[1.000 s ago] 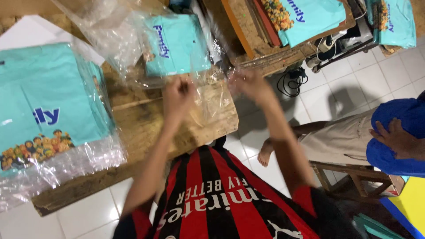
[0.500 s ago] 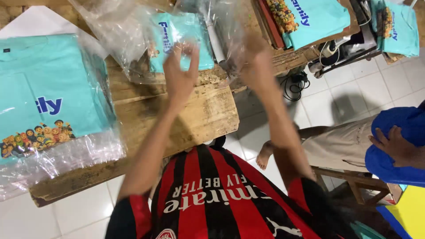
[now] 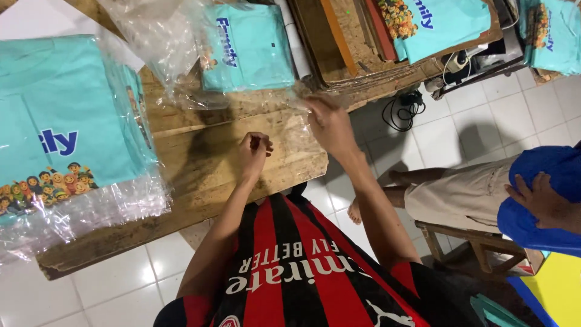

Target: Folding printed t-shirts and placing them into clear plastic bags for packaging

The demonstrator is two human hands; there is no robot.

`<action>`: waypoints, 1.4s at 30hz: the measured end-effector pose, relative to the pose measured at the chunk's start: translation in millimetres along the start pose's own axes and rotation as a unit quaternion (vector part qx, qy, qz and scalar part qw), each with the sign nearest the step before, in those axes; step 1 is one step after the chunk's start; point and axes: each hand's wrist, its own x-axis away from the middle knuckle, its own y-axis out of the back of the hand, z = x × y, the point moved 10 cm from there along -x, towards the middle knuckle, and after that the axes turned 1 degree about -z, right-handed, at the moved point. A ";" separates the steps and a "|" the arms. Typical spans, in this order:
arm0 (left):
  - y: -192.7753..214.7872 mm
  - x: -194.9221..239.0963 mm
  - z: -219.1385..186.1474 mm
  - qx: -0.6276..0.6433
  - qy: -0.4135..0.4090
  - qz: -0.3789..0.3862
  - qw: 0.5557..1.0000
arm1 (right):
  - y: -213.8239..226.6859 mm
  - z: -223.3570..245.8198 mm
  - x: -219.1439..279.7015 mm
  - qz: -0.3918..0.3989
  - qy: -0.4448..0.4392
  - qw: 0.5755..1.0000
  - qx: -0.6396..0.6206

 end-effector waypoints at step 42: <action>-24.8 -20.7 148.2 -0.521 -0.017 0.151 0.840 | -98.6 -26.5 122.2 -0.037 -0.272 0.954 -0.118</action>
